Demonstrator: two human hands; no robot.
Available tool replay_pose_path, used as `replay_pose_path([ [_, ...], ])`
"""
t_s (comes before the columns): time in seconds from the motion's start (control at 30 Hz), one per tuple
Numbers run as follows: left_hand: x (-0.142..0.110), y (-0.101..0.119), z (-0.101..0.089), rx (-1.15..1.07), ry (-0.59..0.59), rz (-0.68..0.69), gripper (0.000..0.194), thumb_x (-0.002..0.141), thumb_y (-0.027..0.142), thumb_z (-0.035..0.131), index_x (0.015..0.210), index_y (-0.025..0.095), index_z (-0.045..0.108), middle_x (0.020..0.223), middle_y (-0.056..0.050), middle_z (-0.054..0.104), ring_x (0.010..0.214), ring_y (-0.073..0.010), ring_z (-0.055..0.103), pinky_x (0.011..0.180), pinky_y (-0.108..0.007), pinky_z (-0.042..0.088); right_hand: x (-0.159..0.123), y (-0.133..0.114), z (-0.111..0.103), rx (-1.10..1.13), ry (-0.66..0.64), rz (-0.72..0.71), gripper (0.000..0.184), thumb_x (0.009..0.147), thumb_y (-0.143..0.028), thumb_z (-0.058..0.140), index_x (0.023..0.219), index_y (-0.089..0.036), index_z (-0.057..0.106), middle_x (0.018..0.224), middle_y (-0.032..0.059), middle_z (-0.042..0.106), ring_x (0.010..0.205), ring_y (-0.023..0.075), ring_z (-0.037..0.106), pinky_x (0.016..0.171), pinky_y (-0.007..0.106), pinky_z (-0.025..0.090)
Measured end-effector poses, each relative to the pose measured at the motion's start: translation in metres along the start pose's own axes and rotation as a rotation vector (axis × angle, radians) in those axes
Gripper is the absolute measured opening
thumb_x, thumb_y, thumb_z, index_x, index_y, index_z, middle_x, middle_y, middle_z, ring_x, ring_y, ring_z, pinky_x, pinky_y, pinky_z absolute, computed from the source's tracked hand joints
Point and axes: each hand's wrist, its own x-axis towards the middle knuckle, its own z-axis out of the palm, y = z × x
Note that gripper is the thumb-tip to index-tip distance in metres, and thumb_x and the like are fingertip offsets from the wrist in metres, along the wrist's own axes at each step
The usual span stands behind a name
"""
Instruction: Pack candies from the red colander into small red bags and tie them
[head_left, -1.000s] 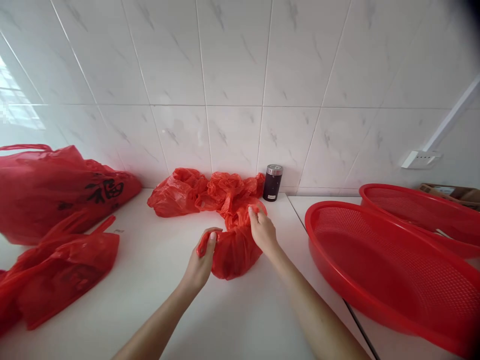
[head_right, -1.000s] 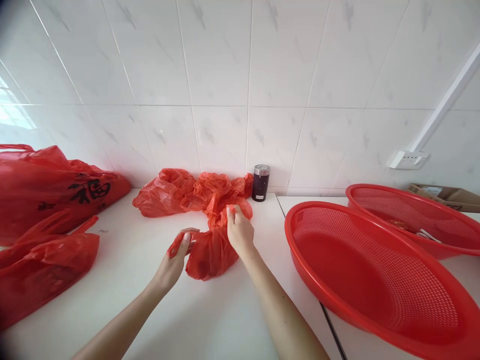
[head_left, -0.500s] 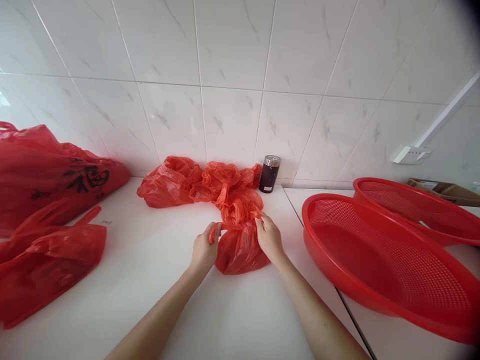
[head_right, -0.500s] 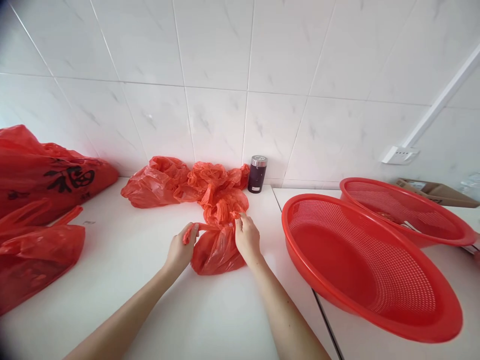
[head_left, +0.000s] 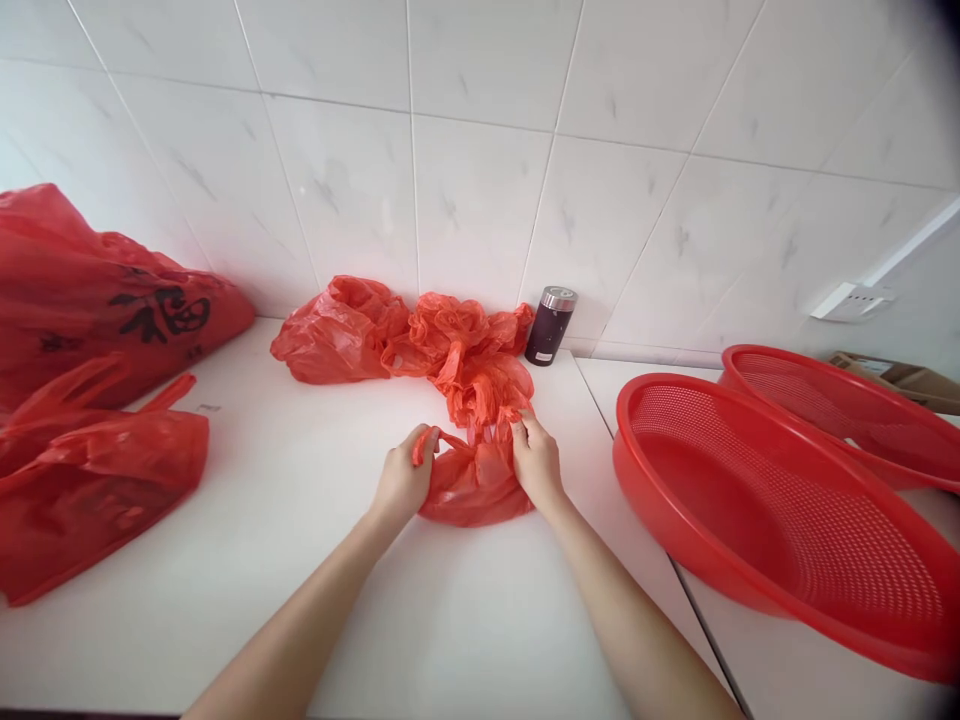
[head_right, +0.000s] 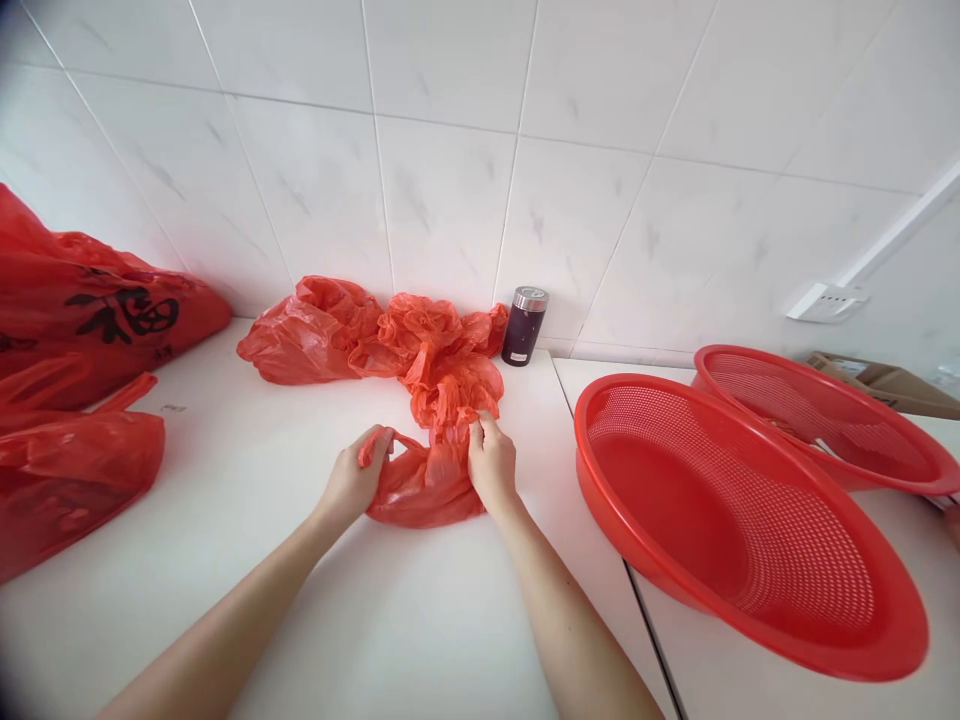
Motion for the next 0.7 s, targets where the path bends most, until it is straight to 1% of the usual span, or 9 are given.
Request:
replay_pose_path([
  [0.13,0.003,-0.002,-0.006,0.027,-0.036,0.002,0.037,0.094,0.046,0.033,0.069,0.022,0.047,0.061,0.004,0.047,0.055,-0.0124,0.042,0.056,-0.023,0.036,0.008,0.007,-0.001,-0.112,0.023,0.059,0.036,0.094,-0.035,0.034,0.114,-0.022,0.061,0.071,0.0021,0.060,0.067,0.0202,0.054,0.066,0.028,0.036],
  [0.23,0.004,-0.004,-0.004,0.077,-0.065,0.002,0.038,0.094,0.046,0.031,0.072,0.022,0.051,0.063,0.003,0.051,0.058,-0.0130,0.046,0.058,-0.023,0.038,0.009,0.008,-0.001,-0.169,0.035,0.119,0.036,0.096,-0.033,0.031,0.117,-0.022,0.057,0.072,0.0019,0.061,0.068,0.0193,0.055,0.066,0.027,0.035],
  [0.3,0.005,-0.006,-0.001,0.129,-0.075,0.001,0.039,0.095,0.046,0.029,0.074,0.023,0.053,0.066,0.002,0.055,0.060,-0.0140,0.049,0.060,-0.023,0.039,0.009,0.009,-0.002,-0.198,0.035,0.159,0.034,0.098,-0.033,0.029,0.115,-0.021,0.056,0.073,0.0021,0.061,0.068,0.0188,0.054,0.064,0.026,0.034],
  [0.4,0.006,-0.011,0.003,0.243,-0.081,0.004,0.037,0.095,0.043,0.028,0.080,0.025,0.057,0.070,0.000,0.060,0.060,-0.0161,0.053,0.061,-0.025,0.039,0.009,0.011,-0.001,-0.226,0.033,0.213,0.031,0.099,-0.033,0.027,0.107,-0.021,0.055,0.075,0.0028,0.062,0.068,0.0184,0.054,0.061,0.026,0.032],
  [0.53,0.008,-0.019,0.004,0.433,-0.102,0.014,0.026,0.092,0.030,0.035,0.097,0.028,0.061,0.076,-0.003,0.066,0.064,-0.0207,0.057,0.059,-0.027,0.035,0.009,0.015,0.001,-0.251,0.028,0.266,0.028,0.100,-0.032,0.028,0.098,-0.021,0.053,0.076,0.0036,0.061,0.066,0.0184,0.054,0.059,0.026,0.031],
  [0.63,0.009,-0.022,0.004,0.564,-0.114,0.017,0.028,0.090,0.026,0.036,0.104,0.028,0.060,0.079,-0.006,0.068,0.069,-0.0247,0.060,0.060,-0.029,0.033,0.010,0.016,0.003,-0.268,0.021,0.274,0.026,0.100,-0.031,0.029,0.096,-0.020,0.052,0.076,0.0041,0.061,0.067,0.0190,0.054,0.059,0.027,0.030],
  [0.7,0.010,-0.023,0.005,0.632,-0.119,0.014,0.029,0.090,0.025,0.036,0.106,0.029,0.060,0.079,-0.007,0.068,0.070,-0.0255,0.061,0.060,-0.029,0.033,0.010,0.017,0.003,-0.280,0.022,0.275,0.025,0.100,-0.030,0.029,0.096,-0.020,0.052,0.076,0.0048,0.061,0.067,0.0196,0.055,0.059,0.027,0.030],
])
